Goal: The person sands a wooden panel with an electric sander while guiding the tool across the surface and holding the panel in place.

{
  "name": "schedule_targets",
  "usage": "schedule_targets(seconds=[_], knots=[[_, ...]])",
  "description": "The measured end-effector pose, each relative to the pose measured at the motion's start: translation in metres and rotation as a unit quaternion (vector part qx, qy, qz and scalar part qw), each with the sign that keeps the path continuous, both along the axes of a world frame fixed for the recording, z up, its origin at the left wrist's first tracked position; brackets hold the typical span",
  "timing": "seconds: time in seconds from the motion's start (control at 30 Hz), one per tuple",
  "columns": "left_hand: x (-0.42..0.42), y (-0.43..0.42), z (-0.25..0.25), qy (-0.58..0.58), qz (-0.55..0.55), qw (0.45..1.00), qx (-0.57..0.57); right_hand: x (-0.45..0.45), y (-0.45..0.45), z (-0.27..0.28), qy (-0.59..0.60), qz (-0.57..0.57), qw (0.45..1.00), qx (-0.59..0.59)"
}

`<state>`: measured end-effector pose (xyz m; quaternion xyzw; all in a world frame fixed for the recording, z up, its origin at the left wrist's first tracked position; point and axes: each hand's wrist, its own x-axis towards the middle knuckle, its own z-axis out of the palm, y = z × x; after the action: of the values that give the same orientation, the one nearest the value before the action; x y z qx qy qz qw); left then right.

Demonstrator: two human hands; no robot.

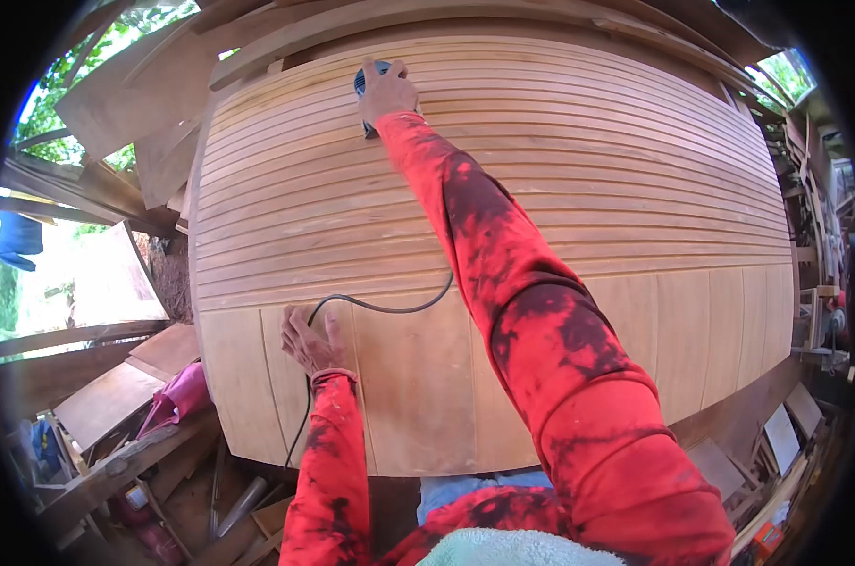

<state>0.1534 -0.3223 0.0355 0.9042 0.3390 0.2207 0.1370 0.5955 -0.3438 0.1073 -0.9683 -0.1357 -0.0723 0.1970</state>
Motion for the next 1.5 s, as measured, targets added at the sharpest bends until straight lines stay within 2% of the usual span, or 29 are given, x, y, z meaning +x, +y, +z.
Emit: schedule_targets(seconds=[0.17, 0.23, 0.27, 0.3, 0.37, 0.43, 0.47, 0.5, 0.53, 0.57, 0.6, 0.63, 0.67, 0.7, 0.73, 0.77, 0.87, 0.9, 0.93, 0.97, 1.07, 1.1, 1.23, 1.3, 1.5], knots=[[0.005, -0.001, -0.012, 0.0, -0.026, 0.999, -0.023, 0.03, -0.078, 0.013, 0.036, -0.02, 0.999, 0.002], [0.04, -0.023, 0.001, -0.113, 0.064, 0.991, 0.041, 0.048, -0.106, 0.009, 0.031, -0.023, 0.999, -0.002], [0.07, -0.029, -0.001, -0.209, 0.007, 0.978, -0.014, 0.054, -0.118, 0.006, 0.027, -0.02, 0.999, -0.005], [0.107, -0.028, -0.011, -0.203, -0.063, 0.975, -0.059, 0.056, -0.132, 0.004, 0.03, -0.016, 0.999, 0.0], [0.205, -0.059, 0.014, -0.255, -0.123, 0.926, -0.248, 0.061, -0.157, 0.003, 0.014, -0.006, 1.0, 0.028], [0.303, -0.105, 0.058, -0.248, -0.213, 0.94, -0.097, 0.059, -0.177, 0.007, 0.022, 0.013, 0.999, 0.029], [0.348, -0.125, 0.07, -0.281, -0.261, 0.909, -0.163, 0.064, -0.192, 0.009, 0.027, 0.024, 0.999, 0.021], [0.384, -0.141, 0.079, -0.26, -0.292, 0.911, -0.13, 0.084, -0.206, -0.004, 0.022, 0.024, 0.999, 0.025], [0.425, -0.153, 0.075, -0.206, -0.266, 0.926, -0.171, 0.106, -0.219, -0.017, 0.027, 0.12, 0.992, 0.018], [0.461, -0.164, 0.074, -0.151, -0.24, 0.935, -0.211, 0.126, -0.235, -0.03, -0.011, 0.187, 0.981, -0.057], [0.494, -0.169, 0.069, -0.153, -0.25, 0.933, -0.21, 0.137, -0.253, -0.03, -0.061, 0.253, 0.957, -0.128], [0.527, -0.174, 0.056, -0.094, -0.208, 0.953, -0.201, 0.147, -0.271, -0.029, -0.116, 0.313, 0.924, -0.186], [0.539, -0.186, 0.054, -0.065, -0.193, 0.958, -0.202, 0.115, -0.317, -0.003, 0.016, 0.271, 0.963, 0.0], [0.552, -0.197, 0.049, -0.034, -0.178, 0.963, -0.202, 0.086, -0.358, 0.01, 0.145, 0.212, 0.948, 0.187], [0.544, -0.203, 0.051, -0.024, -0.179, 0.976, -0.12, 0.075, -0.405, 0.004, 0.12, 0.205, 0.951, 0.2], [0.535, -0.206, 0.055, -0.011, -0.175, 0.984, -0.034, 0.07, -0.454, -0.006, 0.076, 0.183, 0.964, 0.179], [0.519, -0.21, 0.079, 0.051, -0.141, 0.988, -0.023, 0.05, -0.641, -0.048, -0.076, 0.025, 0.995, 0.055], [0.52, -0.202, 0.077, 0.057, -0.14, 0.988, -0.021, 0.049, -0.708, -0.07, -0.148, -0.038, 0.988, 0.028], [0.519, -0.188, 0.073, 0.067, -0.126, 0.99, -0.001, 0.034, -0.755, -0.067, -0.198, -0.103, 0.975, -0.011], [0.516, -0.175, 0.069, 0.078, -0.11, 0.991, 0.019, 0.026, -0.806, -0.076, -0.195, -0.155, 0.967, -0.057], [0.502, -0.129, 0.062, 0.086, -0.083, 0.993, 0.021, 0.0, -0.919, -0.104, -0.07, -0.29, 0.936, -0.189], [0.496, -0.122, 0.064, 0.089, -0.074, 0.993, 0.032, -0.012, -0.924, -0.117, -0.05, -0.369, 0.905, -0.206], [0.477, -0.117, 0.077, 0.126, -0.055, 0.989, 0.061, -0.017, -0.931, -0.127, -0.039, -0.359, 0.904, -0.23], [0.483, -0.117, 0.079, 0.139, -0.099, 0.985, 0.009, -0.017, -0.933, -0.128, -0.064, -0.353, 0.907, -0.22], [0.51, -0.155, 0.079, 0.144, -0.101, 0.984, 0.027, -0.019, -0.923, -0.119, -0.056, -0.359, 0.904, -0.227]])
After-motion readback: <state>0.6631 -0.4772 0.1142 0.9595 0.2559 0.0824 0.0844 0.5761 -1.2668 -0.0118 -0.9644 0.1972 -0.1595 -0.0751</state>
